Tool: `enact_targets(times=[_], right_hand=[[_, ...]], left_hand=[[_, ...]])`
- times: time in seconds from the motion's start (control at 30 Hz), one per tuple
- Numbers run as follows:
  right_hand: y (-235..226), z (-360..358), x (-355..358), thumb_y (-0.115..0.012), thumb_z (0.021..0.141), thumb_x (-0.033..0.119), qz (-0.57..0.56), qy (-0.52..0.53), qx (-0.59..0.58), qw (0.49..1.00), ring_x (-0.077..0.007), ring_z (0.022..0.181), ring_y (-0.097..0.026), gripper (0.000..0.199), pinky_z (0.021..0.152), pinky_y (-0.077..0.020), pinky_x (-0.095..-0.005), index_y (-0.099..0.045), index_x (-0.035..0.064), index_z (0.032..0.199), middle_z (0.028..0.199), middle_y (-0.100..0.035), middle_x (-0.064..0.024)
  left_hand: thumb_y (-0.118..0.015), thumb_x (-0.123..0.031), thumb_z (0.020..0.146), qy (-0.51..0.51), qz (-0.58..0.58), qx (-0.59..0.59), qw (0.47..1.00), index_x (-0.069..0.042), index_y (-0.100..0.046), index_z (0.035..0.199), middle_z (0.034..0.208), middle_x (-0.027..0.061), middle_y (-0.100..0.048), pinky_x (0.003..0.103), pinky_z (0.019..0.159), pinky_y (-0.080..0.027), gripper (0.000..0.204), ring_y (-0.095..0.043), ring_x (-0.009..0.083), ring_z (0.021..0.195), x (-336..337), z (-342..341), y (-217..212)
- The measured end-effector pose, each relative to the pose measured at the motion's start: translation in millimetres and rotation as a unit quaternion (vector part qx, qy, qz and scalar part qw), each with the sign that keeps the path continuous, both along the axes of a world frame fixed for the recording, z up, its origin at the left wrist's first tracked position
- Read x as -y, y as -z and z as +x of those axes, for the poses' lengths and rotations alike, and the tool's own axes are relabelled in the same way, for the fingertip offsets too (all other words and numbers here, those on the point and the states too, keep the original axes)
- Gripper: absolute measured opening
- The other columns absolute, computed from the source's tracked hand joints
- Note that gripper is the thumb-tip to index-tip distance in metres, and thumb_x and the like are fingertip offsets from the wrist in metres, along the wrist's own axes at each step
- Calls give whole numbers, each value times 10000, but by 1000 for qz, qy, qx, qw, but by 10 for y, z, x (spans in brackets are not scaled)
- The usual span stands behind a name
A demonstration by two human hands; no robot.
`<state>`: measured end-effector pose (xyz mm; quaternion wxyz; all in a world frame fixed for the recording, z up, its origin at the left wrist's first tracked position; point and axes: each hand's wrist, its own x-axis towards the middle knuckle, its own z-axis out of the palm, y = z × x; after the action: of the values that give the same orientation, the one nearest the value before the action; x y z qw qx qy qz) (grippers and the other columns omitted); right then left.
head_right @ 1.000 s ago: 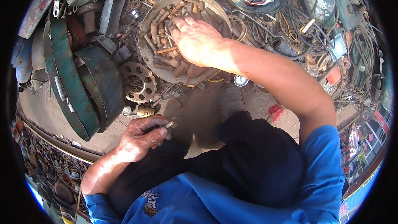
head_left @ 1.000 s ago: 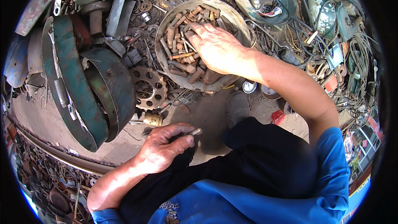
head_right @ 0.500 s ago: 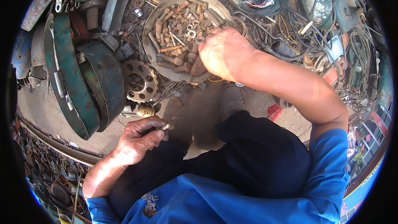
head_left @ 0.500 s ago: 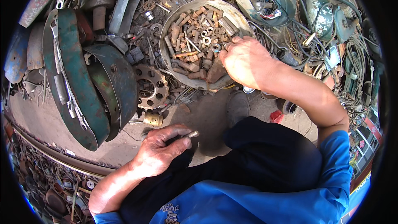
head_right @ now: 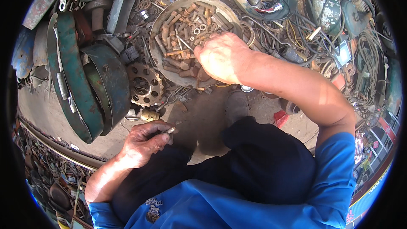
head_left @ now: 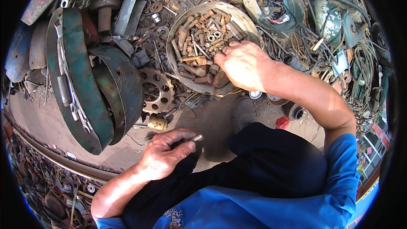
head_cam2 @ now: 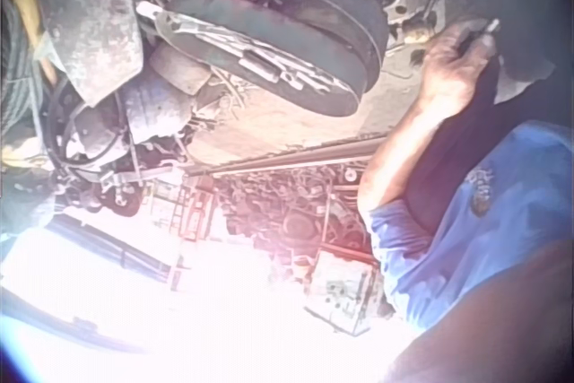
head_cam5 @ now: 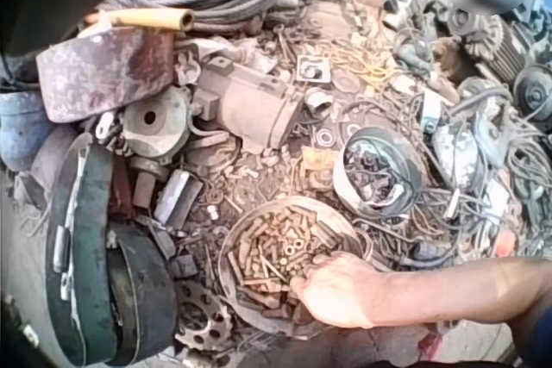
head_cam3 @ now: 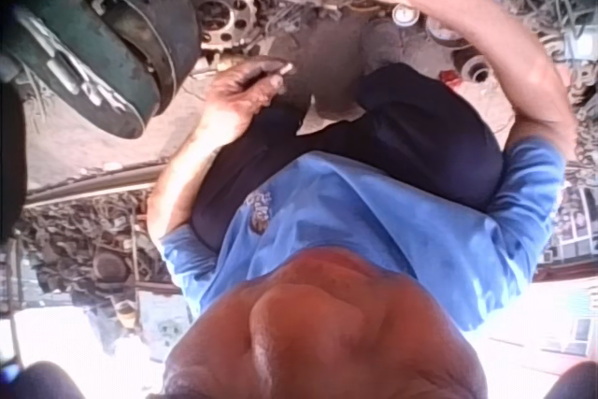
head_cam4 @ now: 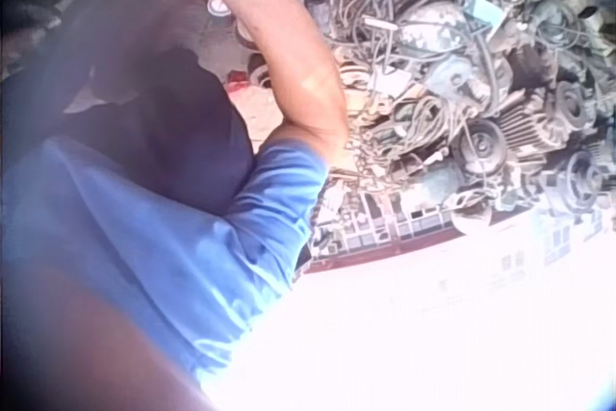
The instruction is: The person sorts through a large pile of scrap metal parts in a junkyard, picking up various small metal pieces, inspecting them, and placing them into a metal bowl. The person handles bolts, nuts, and other hardware components one by one.
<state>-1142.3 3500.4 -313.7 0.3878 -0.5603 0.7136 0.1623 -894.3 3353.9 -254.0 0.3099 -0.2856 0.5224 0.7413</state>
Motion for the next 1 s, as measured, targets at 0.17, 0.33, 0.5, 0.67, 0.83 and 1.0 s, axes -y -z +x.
enact_targets(times=[0.17, 0.33, 0.5, 0.67, 0.83, 1.0], right_hand=[[203, -17, 92, -395, 992, 199, -57, 8, -42, 997, -345, 1302, -507, 352, 1059, -437, -457, -599, -29, 1167, 1365, -546, -208], [197, -90, 117, -505, 912, 137, -3, 10, -37, 999, -325, 1316, -488, 344, 1040, -434, -469, -609, -4, 1208, 1362, -552, -194], [152, -90, 342, -510, 920, 149, -188, -65, -172, 965, -338, 1382, -420, 333, 1094, -388, -473, -583, 7, 1212, 1467, -455, -212], [78, 6, 233, -515, 901, 150, 39, -52, -12, 998, -352, 1244, -560, 319, 963, -499, -452, -586, -19, 1162, 1366, -505, -304], [349, -59, 354, -548, 920, 155, -187, 13, -134, 973, -356, 1401, -397, 412, 1170, -275, -485, -530, -14, 1295, 1438, -477, -232], [237, -47, 159, -572, 861, 137, -108, -18, -66, 992, -335, 1109, -642, 425, 933, -498, -436, -542, -7, 1259, 1290, -584, -224]], left_hand=[[-629, -46, 954, 11, 29, -14, 999, 29, -658, 1145, 1037, 85, -672, 281, 834, -493, 207, -610, 133, 927, 2, 30, 6], [-631, -67, 960, 5, 16, 54, 998, 30, -647, 1163, 1015, 80, -669, 282, 777, -500, 226, -613, 138, 873, 50, 78, 26], [-634, -106, 964, 44, 9, -40, 998, 29, -650, 1147, 1056, 103, -678, 295, 818, -503, 228, -635, 169, 917, 8, 105, 21], [-627, -110, 968, -3, 16, 24, 1000, 31, -651, 1142, 1063, 103, -679, 289, 825, -504, 226, -635, 167, 916, 50, 125, 6], [-636, -115, 965, 37, 24, -1, 999, 29, -656, 1144, 1054, 101, -682, 293, 825, -507, 231, -632, 162, 910, -16, 117, 26], [-636, -112, 967, 0, -8, -1, 1000, 25, -659, 1150, 1003, 70, -674, 264, 771, -496, 230, -604, 117, 861, 58, 163, -12]])
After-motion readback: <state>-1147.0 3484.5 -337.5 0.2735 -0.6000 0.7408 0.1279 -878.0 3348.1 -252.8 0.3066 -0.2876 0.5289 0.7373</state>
